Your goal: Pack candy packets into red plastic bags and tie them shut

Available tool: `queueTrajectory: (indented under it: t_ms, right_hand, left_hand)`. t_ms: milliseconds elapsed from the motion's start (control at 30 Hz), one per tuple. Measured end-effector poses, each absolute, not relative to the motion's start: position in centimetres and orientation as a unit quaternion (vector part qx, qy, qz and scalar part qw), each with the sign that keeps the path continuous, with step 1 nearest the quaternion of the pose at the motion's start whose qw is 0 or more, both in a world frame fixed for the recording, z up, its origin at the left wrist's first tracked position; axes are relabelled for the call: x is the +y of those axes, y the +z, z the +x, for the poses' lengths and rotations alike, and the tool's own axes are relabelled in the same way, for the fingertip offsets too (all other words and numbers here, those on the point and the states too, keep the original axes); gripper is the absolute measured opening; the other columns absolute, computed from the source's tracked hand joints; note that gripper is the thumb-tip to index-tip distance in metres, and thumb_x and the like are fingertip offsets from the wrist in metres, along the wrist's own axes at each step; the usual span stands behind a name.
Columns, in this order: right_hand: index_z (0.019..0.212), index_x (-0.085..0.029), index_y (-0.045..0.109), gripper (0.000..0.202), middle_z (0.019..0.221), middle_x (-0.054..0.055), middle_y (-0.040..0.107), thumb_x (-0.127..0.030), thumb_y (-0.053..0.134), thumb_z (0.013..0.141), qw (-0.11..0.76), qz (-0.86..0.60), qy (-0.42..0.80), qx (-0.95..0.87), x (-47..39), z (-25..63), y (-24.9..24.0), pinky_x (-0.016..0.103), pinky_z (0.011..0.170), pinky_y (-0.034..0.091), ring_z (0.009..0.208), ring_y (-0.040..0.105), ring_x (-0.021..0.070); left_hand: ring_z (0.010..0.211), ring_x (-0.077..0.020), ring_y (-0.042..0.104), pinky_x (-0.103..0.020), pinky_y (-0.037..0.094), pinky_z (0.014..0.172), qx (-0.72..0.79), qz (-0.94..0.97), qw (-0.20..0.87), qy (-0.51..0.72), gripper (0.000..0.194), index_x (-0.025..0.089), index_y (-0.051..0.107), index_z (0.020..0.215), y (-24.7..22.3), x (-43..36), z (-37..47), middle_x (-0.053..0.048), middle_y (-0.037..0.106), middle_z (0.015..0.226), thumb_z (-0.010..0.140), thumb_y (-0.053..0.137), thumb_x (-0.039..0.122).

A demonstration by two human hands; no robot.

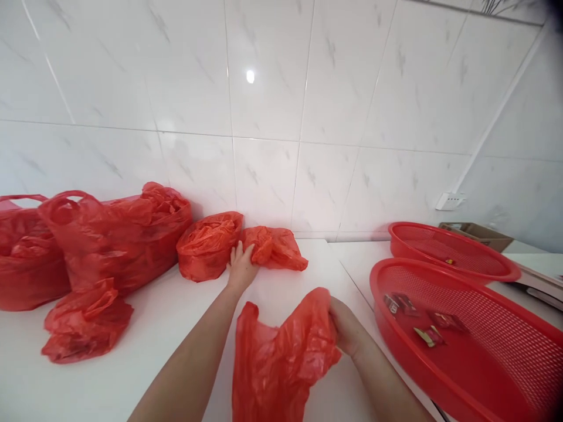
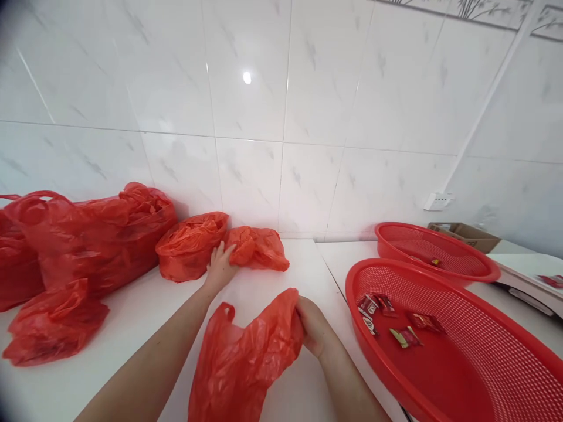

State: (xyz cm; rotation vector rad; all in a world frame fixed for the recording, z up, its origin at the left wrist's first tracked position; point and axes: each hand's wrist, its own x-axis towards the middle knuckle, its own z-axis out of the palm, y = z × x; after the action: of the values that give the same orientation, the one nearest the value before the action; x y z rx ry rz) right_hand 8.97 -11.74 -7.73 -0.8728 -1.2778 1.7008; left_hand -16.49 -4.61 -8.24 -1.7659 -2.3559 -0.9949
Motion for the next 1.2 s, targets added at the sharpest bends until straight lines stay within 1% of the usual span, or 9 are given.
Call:
queueTrajectory:
  t_ms: [167,267,367,567,733,867,1000,1100,1200]
  right_hand:
    - [0.070,-0.019,0.056,0.004,0.066,-0.002,0.058,-0.022,0.054,0.071,0.359,-0.350,0.592,-0.631,-11.7,8.9,-7.9,0.024,0.051,0.038,0.055,0.051,0.0115]
    - [0.071,-0.019,0.059,0.005,0.086,0.000,0.060,-0.017,0.056,0.068,0.434,-0.327,0.508,-0.668,-11.2,9.4,-7.9,0.027,0.069,0.044,0.077,0.056,0.0146]
    - [0.069,-0.020,0.061,0.005,0.102,0.003,0.058,-0.017,0.059,0.066,0.501,-0.313,0.459,-0.663,-10.9,9.8,-7.7,0.031,0.086,0.042,0.099,0.053,0.0187]
    - [0.072,-0.020,0.062,0.006,0.109,0.005,0.057,-0.024,0.056,0.072,0.618,-0.393,0.331,-0.595,-10.3,10.9,-7.8,0.035,0.092,0.039,0.105,0.052,0.0204]
    - [0.092,-0.021,0.058,0.018,0.088,0.002,0.059,-0.034,0.053,0.080,0.623,-0.504,0.262,-0.538,-10.6,11.2,-7.5,0.029,0.072,0.044,0.078,0.055,0.0150]
    - [0.096,-0.020,0.057,0.031,0.069,-0.001,0.053,-0.047,0.049,0.083,0.449,-0.412,0.431,-0.666,-12.6,9.0,-7.3,0.024,0.055,0.039,0.058,0.047,0.0113]
    - [0.094,-0.020,0.057,0.028,0.080,0.000,0.057,-0.042,0.059,0.077,0.374,-0.379,0.471,-0.703,-13.8,6.2,-8.4,0.024,0.061,0.041,0.068,0.050,0.0127]
    - [0.070,-0.018,0.052,0.022,0.067,-0.002,0.052,-0.037,0.056,0.079,0.389,-0.411,0.488,-0.664,-13.6,5.6,-9.3,0.024,0.056,0.039,0.062,0.046,0.0113]
    - [0.073,-0.017,0.054,0.024,0.074,0.000,0.057,-0.040,0.054,0.081,0.416,-0.372,0.582,-0.591,-13.2,5.9,-9.4,0.025,0.062,0.044,0.068,0.051,0.0126]
  left_hand:
    - [0.117,-0.0227,0.048,-0.040,0.037,0.100,-0.603,-0.621,0.017,-0.500,0.025,0.020,0.060,0.103,-7.7,-10.1,-15.7,-0.009,0.055,0.121,0.085,0.043,0.022]
    - [0.102,-0.0203,0.056,-0.033,0.044,0.089,-0.532,-0.716,-0.209,-0.400,0.029,0.023,0.059,0.107,-8.0,-14.2,-15.0,-0.006,0.061,0.112,0.085,0.046,0.035]
    - [0.103,-0.0228,0.055,-0.032,0.044,0.086,-0.498,-0.761,-0.306,-0.282,0.044,0.027,0.057,0.117,-8.2,-16.9,-14.6,-0.004,0.061,0.116,0.075,0.061,0.037]
    - [0.070,-0.0151,0.056,-0.025,0.040,0.063,-0.628,-0.711,-0.139,-0.283,0.018,0.023,0.062,0.076,-8.4,-17.5,-16.1,0.002,0.063,0.075,0.079,0.045,0.019]
    - [0.074,-0.0150,0.055,-0.026,0.043,0.067,-0.635,-0.629,0.107,-0.437,0.015,0.021,0.058,0.087,-8.5,-17.2,-17.6,-0.001,0.060,0.080,0.081,0.045,0.014]
    - [0.082,-0.0170,0.056,-0.029,0.047,0.070,-0.496,-0.745,0.198,-0.400,0.023,0.019,0.058,0.100,-9.3,-18.2,-14.9,-0.008,0.061,0.093,0.082,0.047,0.009]
    - [0.094,-0.0209,0.058,-0.035,0.049,0.078,-0.390,-0.868,0.118,-0.283,0.028,0.019,0.057,0.106,-9.9,-19.1,-11.2,-0.010,0.061,0.111,0.084,0.044,0.009]
    - [0.102,-0.0237,0.057,-0.037,0.049,0.084,-0.369,-0.895,-0.004,-0.251,0.025,0.020,0.056,0.109,-9.7,-19.2,-10.3,-0.009,0.062,0.110,0.085,0.052,0.028]
    - [0.110,-0.0241,0.054,-0.035,0.048,0.089,-0.401,-0.869,-0.097,-0.273,0.045,0.021,0.050,0.118,-9.5,-19.3,-10.8,-0.011,0.053,0.128,0.082,0.054,0.048]
